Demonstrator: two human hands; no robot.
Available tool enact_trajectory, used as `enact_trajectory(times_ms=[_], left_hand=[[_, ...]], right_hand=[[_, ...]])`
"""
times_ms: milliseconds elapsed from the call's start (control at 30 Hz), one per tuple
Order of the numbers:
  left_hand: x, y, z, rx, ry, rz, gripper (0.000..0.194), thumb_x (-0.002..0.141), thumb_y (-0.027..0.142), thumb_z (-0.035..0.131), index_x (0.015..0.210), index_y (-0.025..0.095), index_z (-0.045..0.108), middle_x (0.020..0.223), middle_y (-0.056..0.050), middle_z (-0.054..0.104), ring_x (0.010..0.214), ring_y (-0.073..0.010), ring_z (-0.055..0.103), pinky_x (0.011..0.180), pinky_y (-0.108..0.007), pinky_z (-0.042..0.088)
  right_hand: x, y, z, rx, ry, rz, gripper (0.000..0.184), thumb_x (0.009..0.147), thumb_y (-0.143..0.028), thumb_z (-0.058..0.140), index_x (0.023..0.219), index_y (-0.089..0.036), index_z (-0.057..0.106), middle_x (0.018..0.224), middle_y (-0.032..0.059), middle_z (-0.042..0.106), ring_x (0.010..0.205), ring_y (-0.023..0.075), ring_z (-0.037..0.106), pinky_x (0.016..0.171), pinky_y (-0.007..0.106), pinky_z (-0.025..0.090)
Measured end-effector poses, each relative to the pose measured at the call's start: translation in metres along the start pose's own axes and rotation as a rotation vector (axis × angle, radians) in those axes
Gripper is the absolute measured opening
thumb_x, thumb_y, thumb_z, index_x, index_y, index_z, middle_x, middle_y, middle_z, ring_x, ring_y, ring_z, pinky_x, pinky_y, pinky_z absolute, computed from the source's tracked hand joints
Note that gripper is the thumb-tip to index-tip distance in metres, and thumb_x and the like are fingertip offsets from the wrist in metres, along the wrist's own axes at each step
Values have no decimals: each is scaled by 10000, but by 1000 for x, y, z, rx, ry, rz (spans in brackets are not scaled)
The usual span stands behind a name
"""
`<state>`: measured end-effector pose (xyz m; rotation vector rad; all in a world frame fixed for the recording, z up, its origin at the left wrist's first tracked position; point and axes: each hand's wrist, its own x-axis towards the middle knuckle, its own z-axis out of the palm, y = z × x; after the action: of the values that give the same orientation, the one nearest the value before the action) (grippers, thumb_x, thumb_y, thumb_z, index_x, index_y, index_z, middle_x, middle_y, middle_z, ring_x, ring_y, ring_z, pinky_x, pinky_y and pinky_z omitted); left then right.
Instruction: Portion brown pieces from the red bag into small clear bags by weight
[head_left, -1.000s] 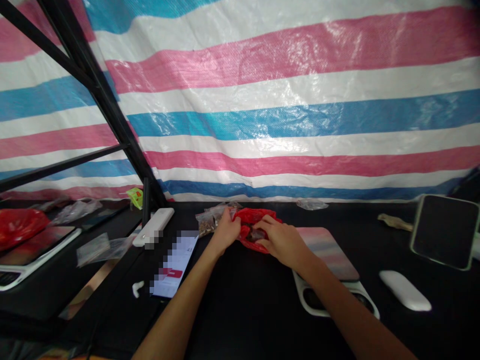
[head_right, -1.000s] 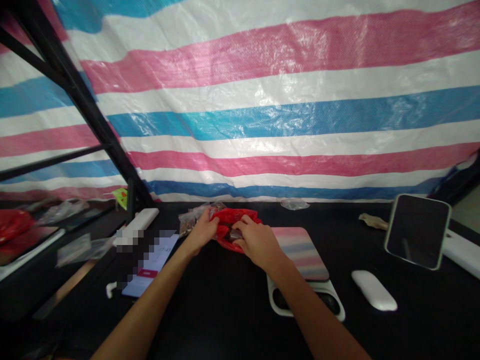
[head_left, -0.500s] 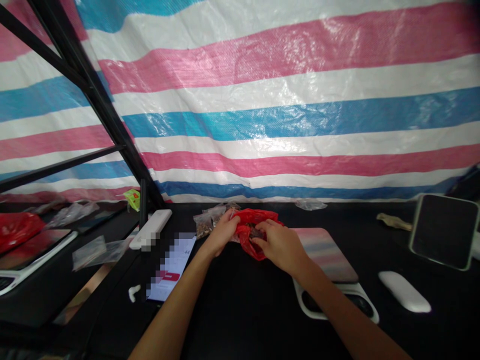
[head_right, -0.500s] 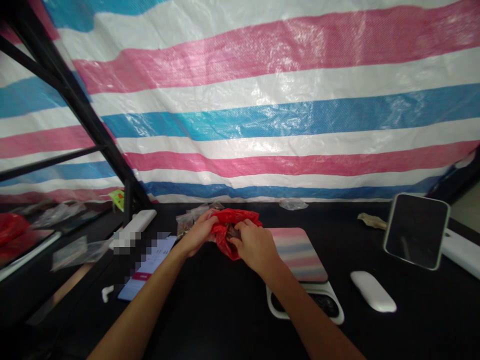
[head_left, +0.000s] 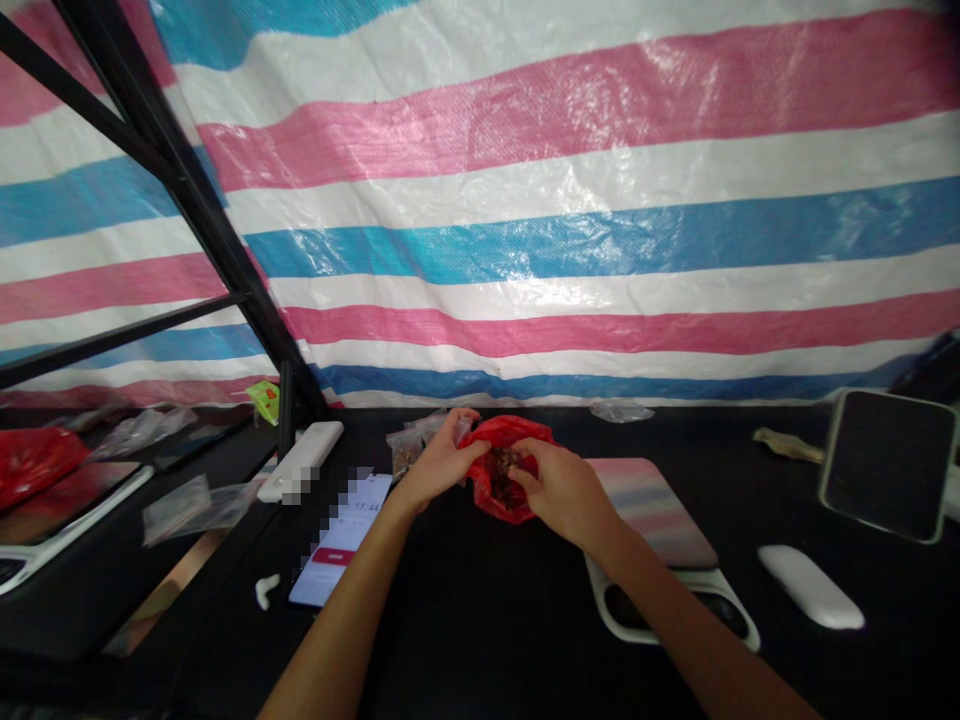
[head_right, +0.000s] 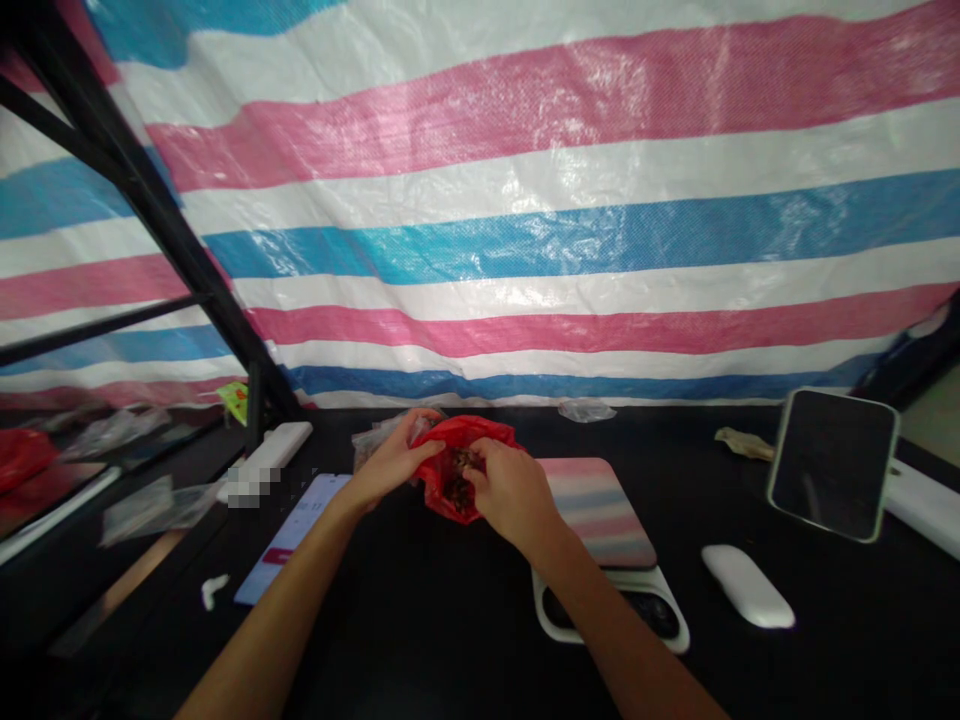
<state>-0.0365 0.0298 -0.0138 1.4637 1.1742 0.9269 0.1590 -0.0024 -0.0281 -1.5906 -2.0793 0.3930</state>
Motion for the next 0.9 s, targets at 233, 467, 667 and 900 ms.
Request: enact_trajectory(times_ms=[233,467,667,900], left_hand=[[4,-3,-12,224,395,386,605,891,204,585,1449,231,350,1076,-29,583,917,-153,598,915,-321,489],[2,-8,-7,594,101,525,727,768,9,492,1457,220,393,1084,-60,669,985,-214,634,945,-372,481],[1,-12,5,709,50,441,693,775,29,503,1442,202,428,1127,-94,698,1009,-252,667,930,-395,505],[-3,-13,18,669,23,452,636,814,162,642,1411,203,429,1192,-117,703,1079,-291,685,971,-424,514]], right_hand=[[2,1,-5,12,30,36,220,920,-261,637,1123,-263,723,1095,32,795,1017,260,739,850,344,493],[7,8,-11,117,158,-1,264,935,-286,627,1191,-258,684,1184,38,766,1084,251,713,947,376,503],[6,6,-12,190,110,-89,288,927,-267,638,1213,-289,663,1160,18,768,1072,240,715,946,372,511],[5,6,-6,213,108,-160,273,912,-227,662,1182,-266,679,1161,44,726,1062,239,694,987,390,498]])
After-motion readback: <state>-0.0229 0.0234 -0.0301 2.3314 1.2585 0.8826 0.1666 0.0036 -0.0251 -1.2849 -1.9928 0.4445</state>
